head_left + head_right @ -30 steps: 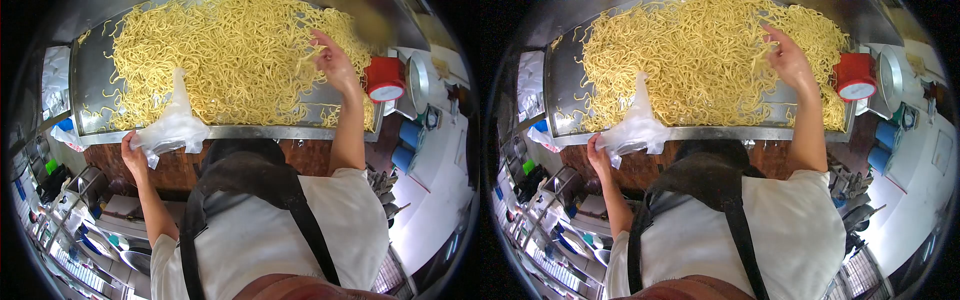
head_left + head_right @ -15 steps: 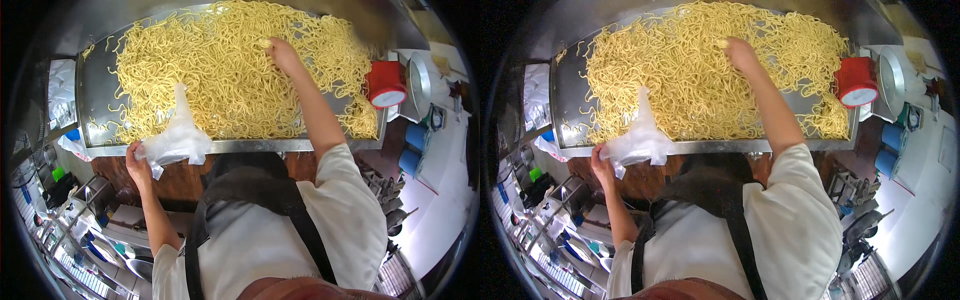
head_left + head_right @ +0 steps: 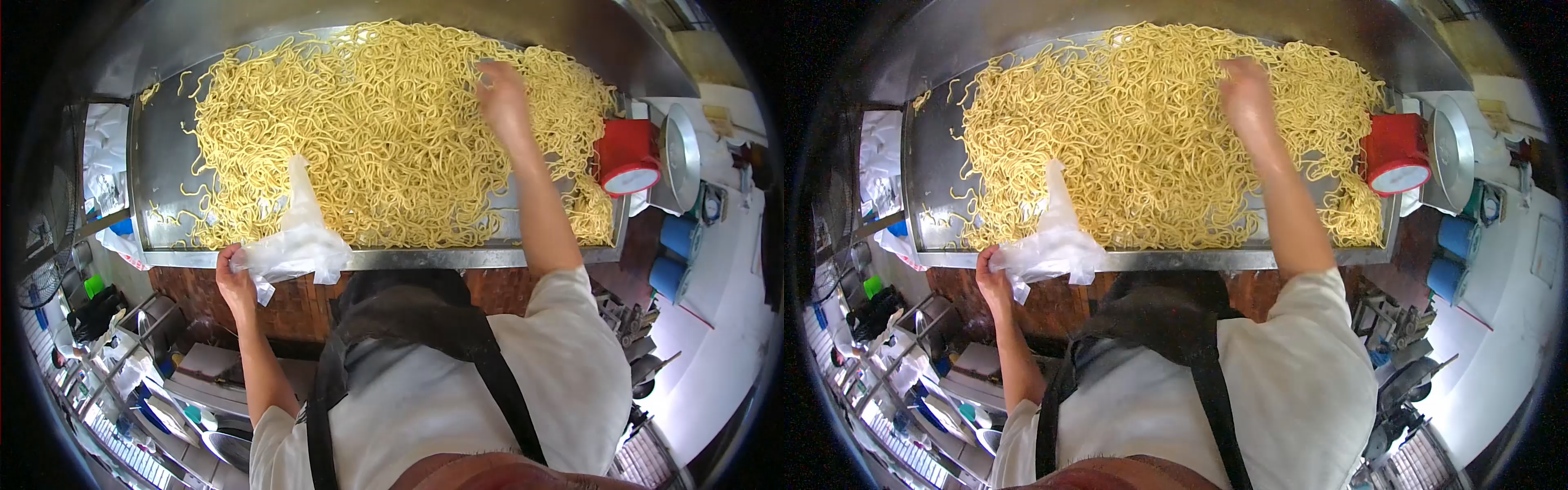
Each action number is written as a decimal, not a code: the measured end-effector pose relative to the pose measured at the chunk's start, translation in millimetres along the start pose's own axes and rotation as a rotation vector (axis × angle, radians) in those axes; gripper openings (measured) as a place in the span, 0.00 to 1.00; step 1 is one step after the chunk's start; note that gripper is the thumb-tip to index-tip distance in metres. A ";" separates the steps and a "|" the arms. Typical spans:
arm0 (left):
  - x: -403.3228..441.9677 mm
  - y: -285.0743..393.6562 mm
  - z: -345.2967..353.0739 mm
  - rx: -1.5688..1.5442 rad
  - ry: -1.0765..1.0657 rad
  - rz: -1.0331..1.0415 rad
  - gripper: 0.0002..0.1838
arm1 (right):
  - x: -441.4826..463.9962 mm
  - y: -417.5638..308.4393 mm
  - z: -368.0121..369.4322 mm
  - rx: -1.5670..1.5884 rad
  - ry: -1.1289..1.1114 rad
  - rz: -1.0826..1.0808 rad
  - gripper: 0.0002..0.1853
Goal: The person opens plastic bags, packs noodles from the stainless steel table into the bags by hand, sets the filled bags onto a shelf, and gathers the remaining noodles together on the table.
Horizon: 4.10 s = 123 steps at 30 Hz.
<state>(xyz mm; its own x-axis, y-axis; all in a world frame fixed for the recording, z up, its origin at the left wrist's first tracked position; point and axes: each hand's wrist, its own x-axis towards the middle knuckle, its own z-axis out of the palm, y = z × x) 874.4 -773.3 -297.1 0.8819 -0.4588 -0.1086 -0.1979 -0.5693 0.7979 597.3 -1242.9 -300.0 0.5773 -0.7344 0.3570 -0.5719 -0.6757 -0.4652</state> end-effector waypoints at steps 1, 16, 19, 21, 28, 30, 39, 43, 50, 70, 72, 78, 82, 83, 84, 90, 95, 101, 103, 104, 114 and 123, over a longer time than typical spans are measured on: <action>0.3 5.2 1.4 0.011 -0.005 0.006 0.08 | 9.6 -1.5 29.6 -0.002 -0.089 -0.016 0.16; -3.1 13.2 8.9 0.110 -0.038 0.010 0.10 | 24.3 -46.7 153.5 0.253 -0.484 0.258 0.12; 1.5 31.4 16.8 0.113 -0.049 0.065 0.09 | 12.3 -52.8 105.6 0.274 -0.409 -0.006 0.10; 6.2 34.2 20.4 0.075 -0.045 0.081 0.09 | 15.0 -61.1 54.4 0.408 -0.217 -0.002 0.09; 9.8 34.2 21.3 0.089 -0.051 0.036 0.10 | 49.3 36.5 -80.4 -0.102 0.312 0.125 0.18; 8.5 35.7 22.2 0.067 -0.051 -0.024 0.12 | 61.0 60.8 -84.5 -0.416 0.520 0.053 0.21; 4.1 43.0 27.5 0.149 -0.084 0.033 0.10 | 74.4 146.6 121.5 -0.422 -0.085 -0.014 0.25; -0.5 36.0 8.8 0.212 -0.022 0.037 0.09 | 73.4 157.0 119.0 -0.099 -0.276 0.146 0.22; -2.5 9.2 1.8 0.144 0.023 0.026 0.11 | 68.3 105.7 -82.4 0.076 0.349 0.420 0.20; 2.0 26.0 24.0 0.144 -0.080 0.036 0.22 | -57.4 -77.1 89.0 0.389 -0.636 0.029 0.40; 1.3 27.8 21.2 0.145 -0.066 0.026 0.18 | -38.7 -85.4 82.6 0.430 -0.541 0.048 0.40; -8.9 21.5 0.1 0.118 0.022 -0.006 0.10 | -70.5 -40.0 103.2 -0.018 -0.488 0.111 0.31; -12.5 2.2 -18.9 0.149 0.049 -0.035 0.10 | -71.5 -30.2 75.7 0.193 -0.677 0.390 0.20; -10.7 -2.1 -21.1 0.133 0.046 -0.054 0.10 | -56.1 -36.9 49.6 0.226 -0.730 0.502 0.18; -7.4 -9.4 -22.0 0.122 0.045 -0.038 0.10 | -43.0 -39.3 28.7 0.330 -0.699 0.510 0.18; 8.8 -20.6 -20.8 0.048 -0.022 -0.021 0.11 | -44.7 -29.4 -12.1 0.310 -0.681 0.062 0.27; 47.0 -30.8 -19.1 0.062 -0.098 0.032 0.13 | -18.3 -105.2 36.1 -0.076 -0.628 0.151 0.24; 93.9 -36.2 -37.3 -0.062 -0.101 0.121 0.08 | 29.6 -103.7 201.3 -0.318 -0.439 0.277 0.13; 100.4 -31.8 -53.5 -0.047 -0.070 0.184 0.08 | 33.4 -97.3 214.3 -0.254 -0.488 0.188 0.13; 103.8 -38.8 -64.6 -0.075 -0.050 0.168 0.08 | 30.2 -89.8 214.6 -0.227 -0.516 0.151 0.13; 148.3 -108.1 -160.3 -0.301 0.287 0.059 0.11 | 68.4 -58.3 0.3 -0.277 0.199 0.352 0.17; 153.7 -143.6 -182.6 -0.432 0.461 0.064 0.16 | 29.0 -265.0 174.7 -0.110 -0.612 0.012 0.54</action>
<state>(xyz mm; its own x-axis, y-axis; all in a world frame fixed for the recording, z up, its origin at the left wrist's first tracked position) 1116.5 -637.5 -320.1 0.9868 -0.0869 0.1368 -0.1506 -0.1798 0.9721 867.4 -1073.8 -307.9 0.7814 -0.5938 -0.1917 -0.6181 -0.6944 -0.3685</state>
